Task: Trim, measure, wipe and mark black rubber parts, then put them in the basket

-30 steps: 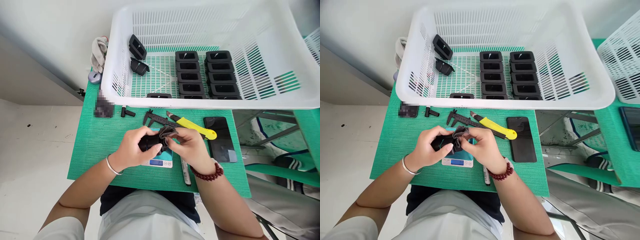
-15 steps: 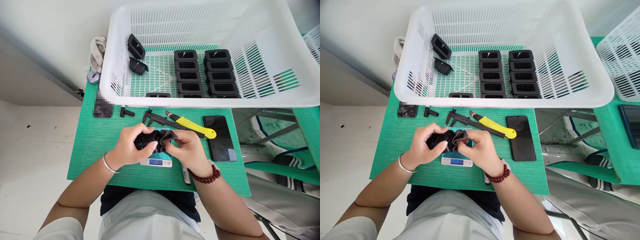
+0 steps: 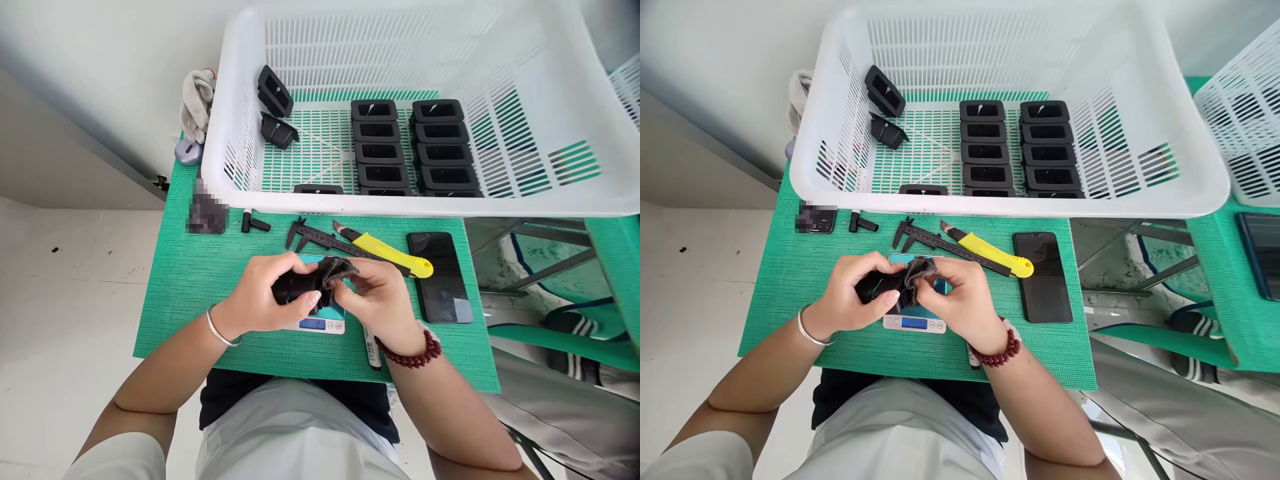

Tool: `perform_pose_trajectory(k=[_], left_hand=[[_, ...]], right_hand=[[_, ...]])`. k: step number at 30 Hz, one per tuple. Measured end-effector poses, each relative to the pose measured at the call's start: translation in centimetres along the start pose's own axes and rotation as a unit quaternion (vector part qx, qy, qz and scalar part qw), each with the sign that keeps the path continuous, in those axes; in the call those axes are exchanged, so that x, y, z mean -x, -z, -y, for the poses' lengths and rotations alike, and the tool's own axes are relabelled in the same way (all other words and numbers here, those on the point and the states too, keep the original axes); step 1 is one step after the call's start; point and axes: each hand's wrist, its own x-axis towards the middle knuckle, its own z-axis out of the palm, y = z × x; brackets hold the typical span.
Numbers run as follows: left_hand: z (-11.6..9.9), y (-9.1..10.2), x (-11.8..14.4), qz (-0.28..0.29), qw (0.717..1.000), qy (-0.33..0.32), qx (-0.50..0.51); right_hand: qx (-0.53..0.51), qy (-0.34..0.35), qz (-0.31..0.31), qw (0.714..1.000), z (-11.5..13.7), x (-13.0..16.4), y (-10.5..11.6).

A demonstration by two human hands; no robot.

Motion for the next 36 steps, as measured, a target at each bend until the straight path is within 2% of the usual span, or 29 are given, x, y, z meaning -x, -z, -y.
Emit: perform_pose_trajectory(k=[3, 6, 8, 11, 13, 19, 22, 25, 28, 31, 33, 36], left_hand=[[0.3, 0.5, 0.0, -0.023, 0.999, 0.023, -0.007], [0.9, 1.5, 0.0, -0.107, 0.992, 0.063, -0.008], [1.2, 2.1, 0.0, -0.13, 0.989, 0.072, 0.013], [1.4, 2.3, 0.1, -0.109, 0.991, 0.076, 0.033], [1.2, 2.1, 0.1, -0.094, 0.992, 0.078, 0.038], [0.6, 1.1, 0.0, -0.055, 0.997, 0.057, 0.006], [0.4, 0.7, 0.0, -0.041, 0.999, 0.032, -0.009], [0.2, 0.4, 0.0, -0.006, 1.0, 0.011, -0.024], [0.0, 0.3, 0.0, 0.046, 0.998, 0.022, -0.038], [-0.1, 0.5, -0.1, 0.087, 0.994, 0.049, -0.034], [0.1, 0.7, -0.2, 0.072, 0.994, 0.083, -0.029], [0.9, 1.0, -0.3, -0.006, 0.985, 0.169, 0.023]], right_hand=[[0.005, -0.032, 0.032, 0.999, -0.2, 0.1, 0.2], [0.025, -0.068, 0.071, 0.995, -0.4, 0.3, 0.3], [-0.004, -0.083, 0.059, 0.995, -0.7, 0.3, 0.3], [-0.091, -0.083, 0.006, 0.992, -1.2, 0.1, 0.4], [-0.119, -0.084, -0.005, 0.989, -1.4, 0.0, 0.4], [-0.157, -0.109, 0.041, 0.981, -1.0, 0.0, 0.1], [-0.133, -0.109, 0.063, 0.983, -0.7, 0.1, -0.1], [-0.074, -0.098, 0.038, 0.992, -0.6, 0.1, -0.2], [-0.075, -0.09, 0.012, 0.993, -0.7, 0.2, -0.1], [-0.076, -0.088, 0.032, 0.993, -0.9, 0.1, 0.2], [-0.059, -0.088, 0.023, 0.994, -1.1, 0.1, 0.5], [-0.072, -0.102, -0.086, 0.988, -1.6, 0.1, 0.5]])
